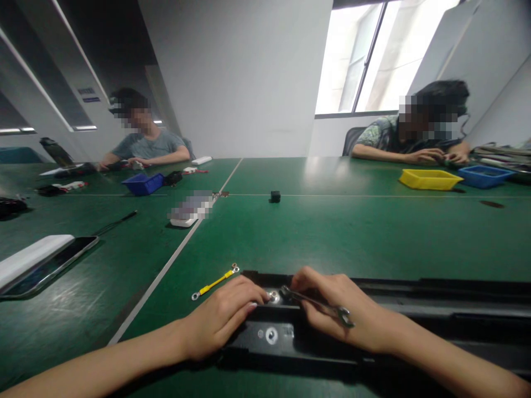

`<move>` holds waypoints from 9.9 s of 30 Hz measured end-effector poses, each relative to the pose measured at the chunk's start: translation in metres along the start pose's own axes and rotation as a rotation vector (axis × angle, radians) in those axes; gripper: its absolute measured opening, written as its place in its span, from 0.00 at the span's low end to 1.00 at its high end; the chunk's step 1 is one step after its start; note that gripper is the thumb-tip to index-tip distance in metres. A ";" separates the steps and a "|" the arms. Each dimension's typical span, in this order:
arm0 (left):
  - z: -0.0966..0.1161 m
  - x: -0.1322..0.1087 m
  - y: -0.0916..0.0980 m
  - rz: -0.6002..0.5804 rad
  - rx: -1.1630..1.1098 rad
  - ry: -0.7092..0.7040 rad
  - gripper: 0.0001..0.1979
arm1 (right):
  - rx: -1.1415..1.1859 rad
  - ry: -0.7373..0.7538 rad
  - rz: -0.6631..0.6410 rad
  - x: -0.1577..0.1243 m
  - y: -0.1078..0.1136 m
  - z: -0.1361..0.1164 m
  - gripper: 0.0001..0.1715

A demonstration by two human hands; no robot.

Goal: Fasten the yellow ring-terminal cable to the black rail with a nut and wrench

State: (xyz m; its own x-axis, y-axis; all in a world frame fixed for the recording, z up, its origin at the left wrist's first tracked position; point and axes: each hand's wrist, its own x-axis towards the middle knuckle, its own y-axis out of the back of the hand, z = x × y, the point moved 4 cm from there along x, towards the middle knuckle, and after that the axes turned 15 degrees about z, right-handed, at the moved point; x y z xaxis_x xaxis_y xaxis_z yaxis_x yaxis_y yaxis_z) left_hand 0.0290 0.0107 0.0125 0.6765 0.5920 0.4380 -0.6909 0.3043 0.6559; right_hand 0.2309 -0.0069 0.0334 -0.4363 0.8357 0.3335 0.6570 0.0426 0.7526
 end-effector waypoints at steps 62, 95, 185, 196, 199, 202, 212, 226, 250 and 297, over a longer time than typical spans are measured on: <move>0.001 0.000 0.001 0.004 -0.001 0.009 0.14 | 0.088 -0.066 0.062 0.002 0.009 -0.002 0.09; 0.001 0.001 0.001 0.006 0.002 -0.006 0.15 | 0.088 -0.026 0.077 0.003 0.005 0.000 0.17; 0.002 0.002 0.000 0.002 -0.002 -0.003 0.14 | 0.099 0.044 0.034 0.003 0.004 -0.003 0.13; 0.001 0.001 0.000 0.006 -0.013 -0.005 0.14 | 0.081 0.086 0.026 0.003 0.003 -0.003 0.13; 0.000 0.001 0.000 0.007 -0.009 -0.006 0.14 | 0.083 0.070 0.029 0.004 0.003 -0.003 0.12; 0.000 0.001 0.000 0.005 -0.009 -0.003 0.14 | 0.079 0.054 0.028 0.004 0.003 -0.003 0.13; 0.001 0.001 0.001 0.010 -0.012 0.005 0.15 | 0.011 -0.009 0.044 0.003 0.005 -0.002 0.17; 0.001 0.000 0.001 0.001 -0.006 0.011 0.15 | 0.061 -0.019 0.031 0.002 0.005 -0.002 0.16; -0.002 -0.001 -0.001 -0.015 -0.012 0.021 0.13 | 0.090 -0.058 0.011 0.001 0.005 0.000 0.16; 0.002 0.001 0.000 -0.002 -0.013 0.006 0.14 | 0.044 -0.057 -0.004 0.003 0.002 0.001 0.17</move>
State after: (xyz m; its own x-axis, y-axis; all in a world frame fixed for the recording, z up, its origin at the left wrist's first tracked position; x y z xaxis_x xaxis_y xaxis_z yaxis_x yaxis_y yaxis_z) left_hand 0.0298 0.0100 0.0141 0.6760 0.5960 0.4333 -0.6931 0.3147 0.6485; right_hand 0.2315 -0.0035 0.0359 -0.4042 0.8653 0.2964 0.6823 0.0694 0.7278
